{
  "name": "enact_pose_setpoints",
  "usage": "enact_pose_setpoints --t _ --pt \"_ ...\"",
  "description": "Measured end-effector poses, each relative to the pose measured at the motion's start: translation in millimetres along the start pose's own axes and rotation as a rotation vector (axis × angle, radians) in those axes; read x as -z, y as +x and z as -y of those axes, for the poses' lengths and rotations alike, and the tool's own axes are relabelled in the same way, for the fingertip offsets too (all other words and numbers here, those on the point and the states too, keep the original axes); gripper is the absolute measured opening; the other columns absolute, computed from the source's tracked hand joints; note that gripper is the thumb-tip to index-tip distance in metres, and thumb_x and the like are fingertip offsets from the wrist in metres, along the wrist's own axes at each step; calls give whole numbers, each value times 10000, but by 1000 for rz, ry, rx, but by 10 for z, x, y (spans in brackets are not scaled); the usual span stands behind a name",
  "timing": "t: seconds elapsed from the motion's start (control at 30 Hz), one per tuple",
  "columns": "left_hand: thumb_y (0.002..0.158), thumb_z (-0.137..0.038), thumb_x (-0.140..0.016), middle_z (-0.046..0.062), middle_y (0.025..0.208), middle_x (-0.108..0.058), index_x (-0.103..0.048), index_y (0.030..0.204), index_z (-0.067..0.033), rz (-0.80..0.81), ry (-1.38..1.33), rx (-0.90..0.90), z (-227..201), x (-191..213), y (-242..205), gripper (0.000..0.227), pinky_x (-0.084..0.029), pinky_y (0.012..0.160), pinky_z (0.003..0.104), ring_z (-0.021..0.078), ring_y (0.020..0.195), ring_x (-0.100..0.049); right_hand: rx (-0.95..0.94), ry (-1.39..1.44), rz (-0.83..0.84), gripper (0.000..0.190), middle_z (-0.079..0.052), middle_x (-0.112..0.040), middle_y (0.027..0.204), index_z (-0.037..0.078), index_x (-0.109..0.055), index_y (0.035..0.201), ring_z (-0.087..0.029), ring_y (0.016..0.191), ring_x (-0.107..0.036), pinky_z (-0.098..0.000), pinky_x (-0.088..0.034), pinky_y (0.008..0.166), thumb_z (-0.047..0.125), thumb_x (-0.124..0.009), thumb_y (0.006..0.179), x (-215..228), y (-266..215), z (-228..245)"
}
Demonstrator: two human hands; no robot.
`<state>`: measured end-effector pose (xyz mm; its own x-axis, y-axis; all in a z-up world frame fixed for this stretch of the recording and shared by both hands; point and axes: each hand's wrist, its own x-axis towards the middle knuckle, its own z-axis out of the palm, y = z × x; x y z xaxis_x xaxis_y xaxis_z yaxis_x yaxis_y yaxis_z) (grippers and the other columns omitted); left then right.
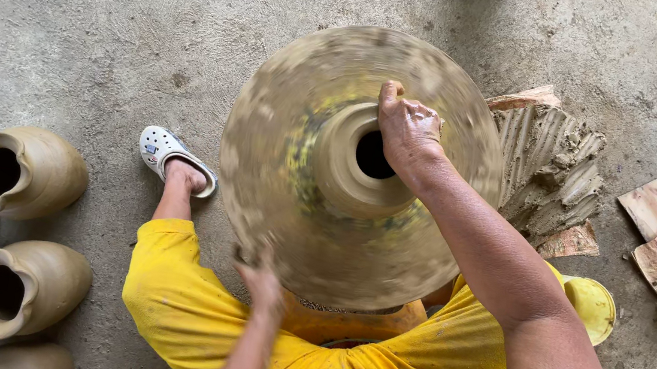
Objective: The person adds a coil of clay to a partially formed vessel on a pottery wheel, smoothing it by hand and using a damp cloth to shape and refine the neck and rim while the wheel spins.
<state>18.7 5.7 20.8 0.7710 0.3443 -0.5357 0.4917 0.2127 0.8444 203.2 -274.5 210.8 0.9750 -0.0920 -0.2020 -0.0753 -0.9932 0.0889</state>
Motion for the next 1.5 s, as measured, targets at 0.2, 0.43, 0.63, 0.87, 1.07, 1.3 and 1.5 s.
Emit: enact_pose_setpoints --t 0.2,0.43,0.63,0.87,1.07,1.3,1.5 --pt "743 -394 -857 247 1618 -139 -74 1563 -33 133 -89 -163 -426 -82 784 1191 -492 1115 501 319 1458 -280 -63 37 59 598 -234 -735 925 -59 -408 1317 -378 867 -758 -488 -627 656 11 -734 821 54 -42 -44" --pt "946 -513 -718 202 1342 -567 -278 1572 -3 118 146 -32 -869 -234 1792 919 -461 768 438 252 964 -534 -181 97 109 624 -262 -736 995 -44 -416 1314 -407 948 -747 -499 -618 770 58 -770 811 -10 58 -97" --pt "931 -514 -627 80 1721 -28 53 1650 -194 119 -83 248 481 79 -350 1039 -230 1205 450 269 1542 -169 -185 144 115 696 -268 -706 1071 -22 -384 1334 -429 1044 -695 -563 -570 843 82 -797 784 80 -28 -78" --pt "965 -380 -653 111 1682 -259 -152 1644 -87 40 -197 -116 572 150 -203 893 -225 1246 405 252 1507 -303 -217 194 125 642 -277 -724 1086 -9 -419 1323 -427 1050 -719 -522 -585 890 107 -799 818 176 -122 -28" --pt "1004 -296 -604 130 1670 -242 -118 1644 -95 20 -188 -83 547 172 -286 828 -223 1243 385 242 1504 -290 -223 217 134 712 -265 -711 1097 -10 -415 1302 -428 1055 -703 -523 -569 902 253 -842 797 185 -216 -56" --pt "999 -274 -615 131 1683 -212 -80 1633 -102 50 -162 -22 572 165 -256 847 -170 1260 384 235 1539 -237 -238 226 194 783 -263 -705 1123 -32 -390 1344 -416 1097 -689 -504 -547 952 370 -832 838 211 -277 -91" --pt "977 -255 -632 111 1701 -138 -67 1636 -120 78 -171 -105 617 177 -244 878 -150 1265 389 233 1552 -175 -245 256 181 798 -251 -708 1146 -40 -397 1354 -392 1114 -690 -491 -540 976 391 -830 842 184 -281 -116"
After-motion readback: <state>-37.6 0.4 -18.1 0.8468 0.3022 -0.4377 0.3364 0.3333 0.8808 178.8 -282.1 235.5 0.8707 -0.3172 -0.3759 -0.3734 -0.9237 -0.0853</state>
